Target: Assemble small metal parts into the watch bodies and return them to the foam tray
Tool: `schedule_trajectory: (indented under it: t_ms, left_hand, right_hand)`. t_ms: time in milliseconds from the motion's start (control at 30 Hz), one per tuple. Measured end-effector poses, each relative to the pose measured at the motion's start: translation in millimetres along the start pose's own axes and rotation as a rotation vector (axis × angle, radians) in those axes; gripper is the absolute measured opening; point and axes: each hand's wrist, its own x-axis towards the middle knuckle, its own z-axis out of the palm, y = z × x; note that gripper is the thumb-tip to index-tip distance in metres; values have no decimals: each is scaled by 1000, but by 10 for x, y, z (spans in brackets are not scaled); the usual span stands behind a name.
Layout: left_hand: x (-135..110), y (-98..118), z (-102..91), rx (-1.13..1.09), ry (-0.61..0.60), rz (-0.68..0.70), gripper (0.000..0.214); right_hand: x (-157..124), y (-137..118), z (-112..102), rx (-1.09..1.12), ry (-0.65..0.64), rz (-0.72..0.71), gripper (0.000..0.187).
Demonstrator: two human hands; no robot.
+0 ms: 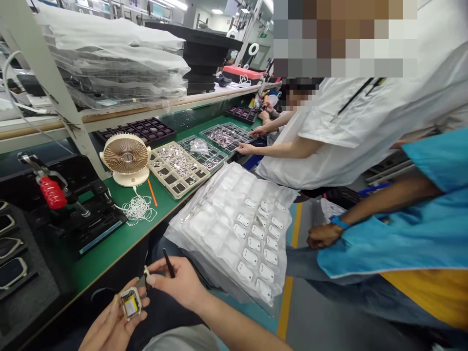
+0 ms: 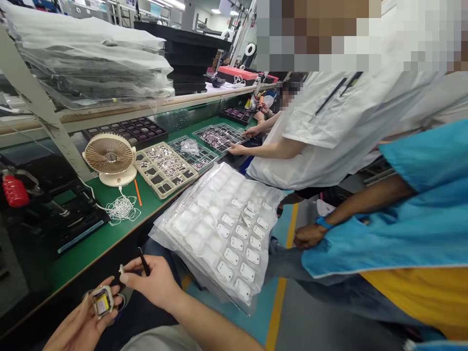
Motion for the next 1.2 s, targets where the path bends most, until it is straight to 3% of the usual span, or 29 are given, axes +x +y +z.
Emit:
schedule_trajectory:
  t_ms: [100,200,333,467,700,1000,1200]
  left_hand:
    - [39,4,1,-58,-40,48,54]
    - [22,23,50,-83,-97,200,53]
    - [-1,75,83,-76,-102,305,59]
    - [-48,102,56,-91,-85,320,53]
    - [-49,77,-35,-77,-102,367,48]
    - [-16,35,-50,-57,-131,470,45]
    - [13,35,-39,-92,-103,510,43]
  right_hand:
    - [-41,-81,41,-143,43,-209,23]
    - [-93,-138,135,-302,25,-416,12]
    - [-109,-167,253,-481,-82,-648,21]
    - [-92,-170,316,-605,-92,-815,24]
    - [-65,-152,319,-629,-195,-864,31]
    - [-91,-122,278,-700,-206,-918,34]
    - [-88,12,253,-810,-264,-952,52]
